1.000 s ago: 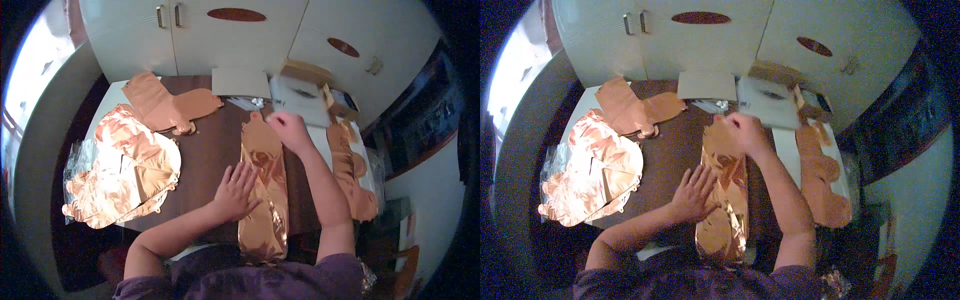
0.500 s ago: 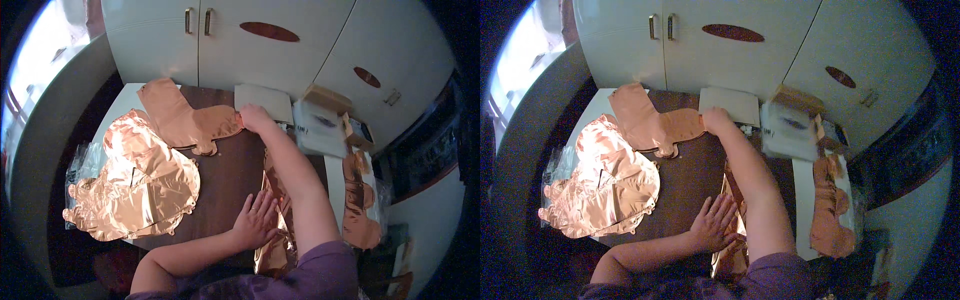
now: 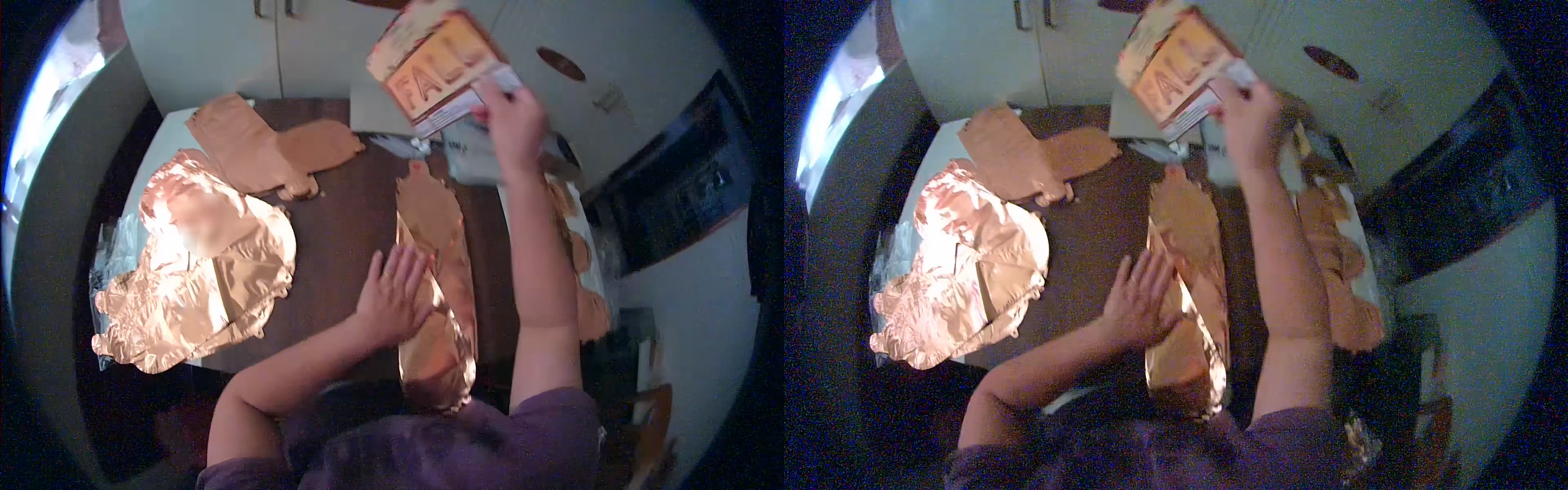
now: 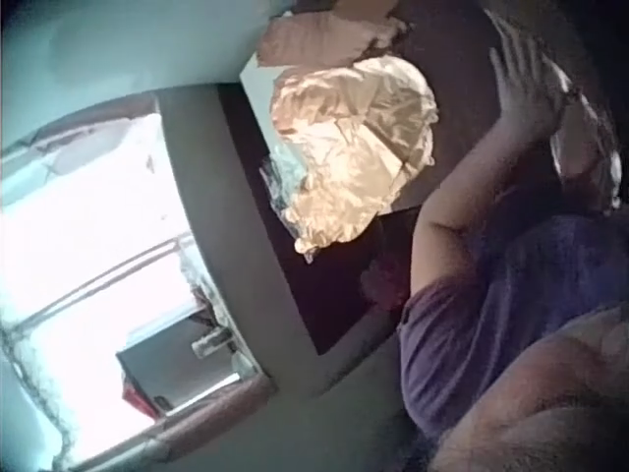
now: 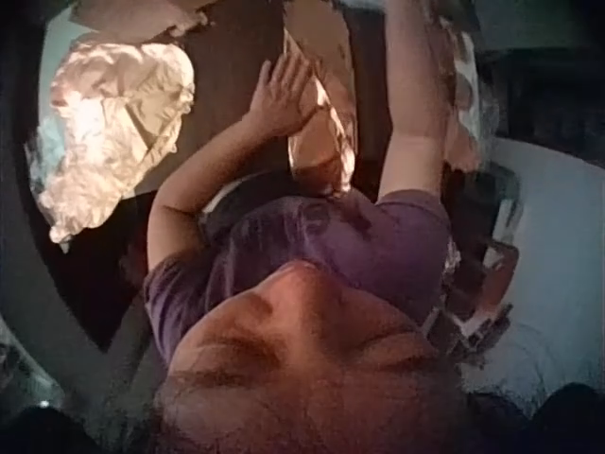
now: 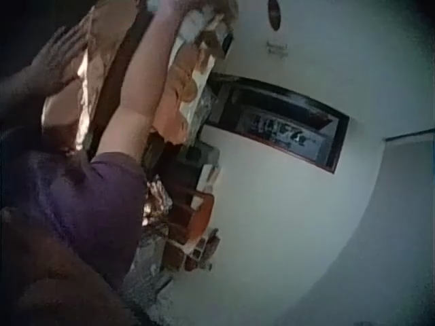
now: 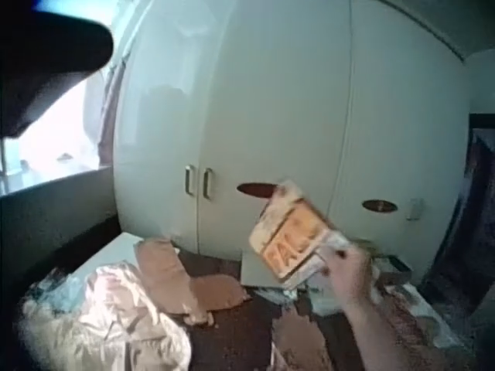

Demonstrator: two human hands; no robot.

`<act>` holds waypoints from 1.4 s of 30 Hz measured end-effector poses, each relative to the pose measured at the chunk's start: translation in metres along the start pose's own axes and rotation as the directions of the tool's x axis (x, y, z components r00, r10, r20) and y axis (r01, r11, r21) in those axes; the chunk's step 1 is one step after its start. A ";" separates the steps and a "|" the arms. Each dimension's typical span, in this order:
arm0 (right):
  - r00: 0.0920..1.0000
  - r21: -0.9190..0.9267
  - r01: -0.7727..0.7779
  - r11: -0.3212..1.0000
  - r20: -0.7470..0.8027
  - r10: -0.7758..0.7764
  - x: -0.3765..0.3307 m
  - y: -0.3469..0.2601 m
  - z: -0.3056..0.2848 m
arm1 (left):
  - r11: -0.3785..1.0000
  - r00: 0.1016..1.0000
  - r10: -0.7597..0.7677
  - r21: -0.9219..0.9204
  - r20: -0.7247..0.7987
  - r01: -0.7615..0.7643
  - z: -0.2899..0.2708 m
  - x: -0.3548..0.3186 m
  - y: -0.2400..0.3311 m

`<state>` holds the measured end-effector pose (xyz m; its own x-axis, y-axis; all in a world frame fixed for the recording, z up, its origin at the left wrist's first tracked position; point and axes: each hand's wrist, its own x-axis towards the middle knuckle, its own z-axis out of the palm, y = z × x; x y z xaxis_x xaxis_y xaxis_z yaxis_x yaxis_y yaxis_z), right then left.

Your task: Folding rose gold foil letter balloons and placing them into cardboard-backed plastic packaging.

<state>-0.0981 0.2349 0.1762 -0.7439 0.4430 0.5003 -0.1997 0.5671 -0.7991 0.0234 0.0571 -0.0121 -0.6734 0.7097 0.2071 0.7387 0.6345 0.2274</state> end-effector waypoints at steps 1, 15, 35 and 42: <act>0.996 0.171 -0.077 0.982 0.045 0.070 -0.020 0.019 -0.031 | 1.000 0.998 0.011 -0.023 -0.056 -0.012 0.005 -0.001 0.000; 0.600 -0.279 -0.640 0.716 0.401 0.692 -0.234 0.097 -0.172 | 0.919 0.983 0.142 -0.354 -0.116 -0.174 -0.034 -0.047 -0.024; 0.591 -0.272 0.743 0.611 0.695 -0.410 -0.293 0.107 -0.155 | 0.878 0.903 0.430 -0.243 0.021 -0.413 -0.020 -0.022 -0.018; 0.588 -0.218 0.769 0.601 0.612 -0.529 -0.297 0.107 -0.154 | 0.878 0.898 0.436 -0.248 0.063 -0.409 -0.025 -0.031 -0.015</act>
<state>0.1993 0.2709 -0.0063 -0.7216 -0.4649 0.5130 -0.5531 0.8328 -0.0234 0.0328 0.0180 0.0021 -0.2801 0.9332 0.2251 0.9168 0.1905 0.3510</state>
